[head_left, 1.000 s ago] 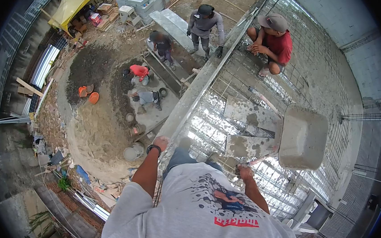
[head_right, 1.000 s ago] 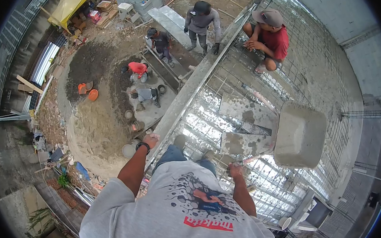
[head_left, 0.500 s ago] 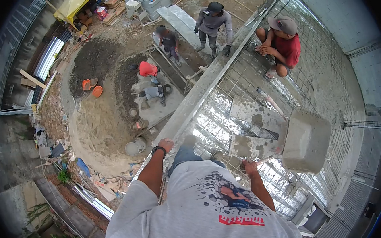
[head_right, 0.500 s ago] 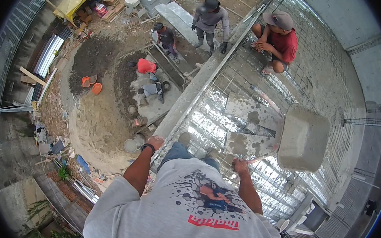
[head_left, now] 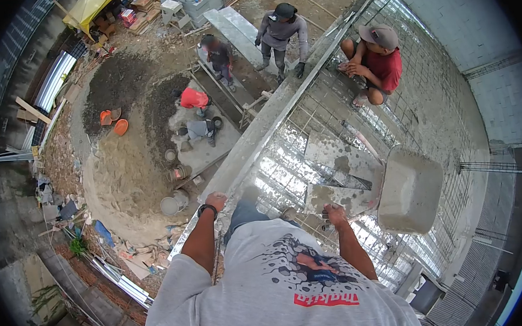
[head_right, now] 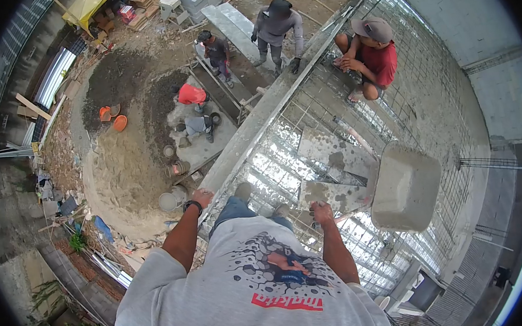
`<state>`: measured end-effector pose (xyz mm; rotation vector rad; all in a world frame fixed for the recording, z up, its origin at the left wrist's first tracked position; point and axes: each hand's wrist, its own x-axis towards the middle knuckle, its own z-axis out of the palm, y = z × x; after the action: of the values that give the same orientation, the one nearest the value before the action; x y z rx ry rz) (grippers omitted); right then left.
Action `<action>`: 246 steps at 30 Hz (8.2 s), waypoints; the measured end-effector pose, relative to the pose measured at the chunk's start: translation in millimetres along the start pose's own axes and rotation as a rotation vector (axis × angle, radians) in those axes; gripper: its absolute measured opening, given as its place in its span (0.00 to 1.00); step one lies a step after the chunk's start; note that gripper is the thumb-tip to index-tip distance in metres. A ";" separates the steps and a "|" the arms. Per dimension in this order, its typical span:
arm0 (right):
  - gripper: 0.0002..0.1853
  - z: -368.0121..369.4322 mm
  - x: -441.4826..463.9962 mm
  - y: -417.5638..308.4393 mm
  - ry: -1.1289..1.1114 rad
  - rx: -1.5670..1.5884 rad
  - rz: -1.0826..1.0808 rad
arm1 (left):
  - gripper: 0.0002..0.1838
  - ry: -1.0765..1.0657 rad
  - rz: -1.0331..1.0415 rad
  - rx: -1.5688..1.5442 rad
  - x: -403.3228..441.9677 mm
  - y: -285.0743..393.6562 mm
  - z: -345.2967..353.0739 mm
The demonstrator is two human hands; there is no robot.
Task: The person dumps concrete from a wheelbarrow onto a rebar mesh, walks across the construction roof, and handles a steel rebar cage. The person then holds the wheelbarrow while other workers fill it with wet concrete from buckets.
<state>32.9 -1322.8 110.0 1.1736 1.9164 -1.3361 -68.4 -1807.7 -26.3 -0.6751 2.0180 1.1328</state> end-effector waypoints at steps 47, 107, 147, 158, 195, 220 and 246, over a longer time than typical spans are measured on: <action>0.16 -4.4 3.8 6.6 -0.039 -0.151 0.100 | 0.08 0.018 0.112 -0.126 10.0 -13.2 14.6; 0.12 12.9 39.7 -35.6 -0.176 -0.264 0.059 | 0.11 0.118 0.020 -0.083 -56.4 -8.0 2.6; 0.13 10.2 41.7 -25.0 -0.153 -0.181 0.058 | 0.16 0.141 0.020 0.020 -31.2 -9.6 12.8; 0.12 10.1 45.6 -25.2 -0.147 -0.189 0.031 | 0.13 0.134 0.046 0.062 -25.4 -2.0 12.6; 0.14 18.8 36.7 -11.6 -0.099 -0.101 0.042 | 0.10 0.072 0.093 -0.027 -3.9 -18.9 28.1; 0.14 12.4 35.3 -17.2 -0.152 -0.223 -0.037 | 0.15 0.070 0.026 -0.095 -30.9 -51.4 46.4; 0.17 -36.0 37.2 67.4 0.081 -0.123 0.043 | 0.19 -1.047 -0.310 0.486 -355.6 -45.0 -93.6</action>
<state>75.6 -1267.0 62.0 1.2166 1.9881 -1.1476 149.4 -1877.1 265.2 -0.0690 1.1396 0.5578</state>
